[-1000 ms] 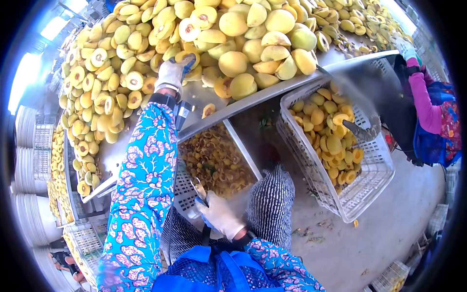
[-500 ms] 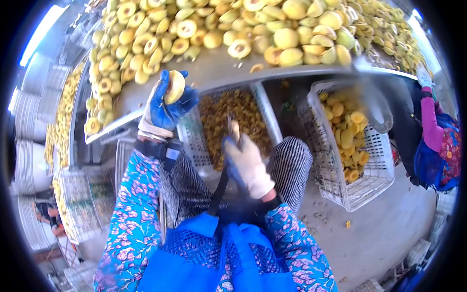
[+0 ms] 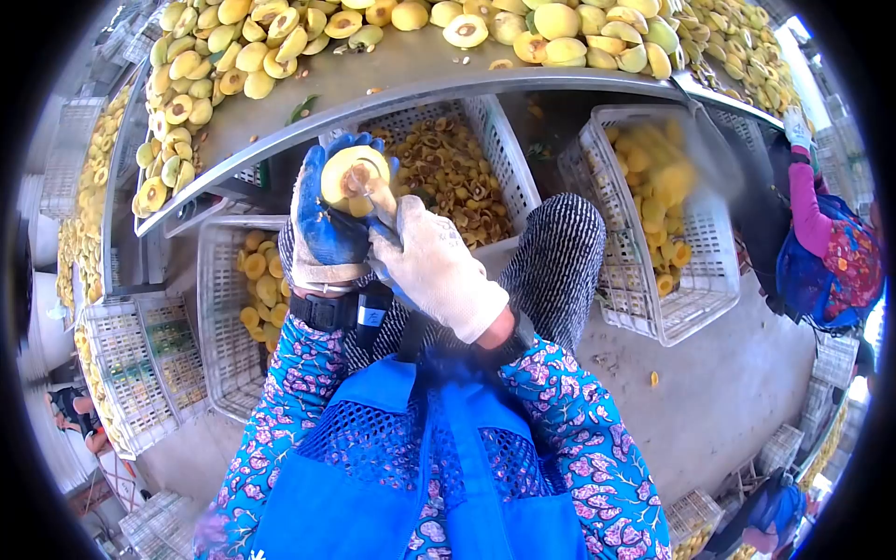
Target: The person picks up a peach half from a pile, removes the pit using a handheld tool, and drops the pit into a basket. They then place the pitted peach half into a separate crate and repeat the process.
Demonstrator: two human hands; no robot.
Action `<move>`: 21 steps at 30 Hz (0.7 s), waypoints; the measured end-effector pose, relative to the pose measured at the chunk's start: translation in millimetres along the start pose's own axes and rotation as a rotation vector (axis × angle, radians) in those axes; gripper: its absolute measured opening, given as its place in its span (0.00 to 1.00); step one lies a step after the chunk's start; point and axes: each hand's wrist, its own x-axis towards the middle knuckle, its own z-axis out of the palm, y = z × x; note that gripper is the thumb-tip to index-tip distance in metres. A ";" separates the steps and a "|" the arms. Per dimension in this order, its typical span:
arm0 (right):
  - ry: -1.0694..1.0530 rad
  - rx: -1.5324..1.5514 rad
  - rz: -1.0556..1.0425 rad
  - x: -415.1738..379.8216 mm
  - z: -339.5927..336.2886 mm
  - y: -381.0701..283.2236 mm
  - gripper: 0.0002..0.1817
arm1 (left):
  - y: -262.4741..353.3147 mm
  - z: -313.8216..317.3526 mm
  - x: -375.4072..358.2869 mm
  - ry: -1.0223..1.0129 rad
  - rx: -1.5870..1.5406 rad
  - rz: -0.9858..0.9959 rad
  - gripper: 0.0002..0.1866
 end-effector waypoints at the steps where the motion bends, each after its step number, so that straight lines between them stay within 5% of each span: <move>1: -0.002 -0.014 0.000 -0.7 1.2 0.2 0.16 | -2.9 -1.1 -0.6 0.005 0.058 0.044 0.15; 5: -0.036 -0.026 0.014 -1.8 8.8 6.3 0.16 | 1.3 -1.4 -4.9 0.067 -0.330 -0.178 0.14; 11: -0.177 -0.075 0.108 -9.7 9.0 9.6 0.16 | -30.2 -17.9 -1.6 0.240 -0.483 -0.454 0.14; 15: -0.140 -0.031 0.106 -8.0 13.0 15.0 0.16 | -39.6 -17.6 -1.1 0.263 -0.437 -0.460 0.14; 17: -0.098 0.020 0.114 -7.0 14.9 13.5 0.16 | -45.8 -18.1 -0.9 0.203 -0.277 -0.302 0.15; 21: -0.019 0.068 0.093 -4.2 21.6 20.7 0.17 | -16.6 -0.1 0.0 0.206 -0.494 -0.390 0.17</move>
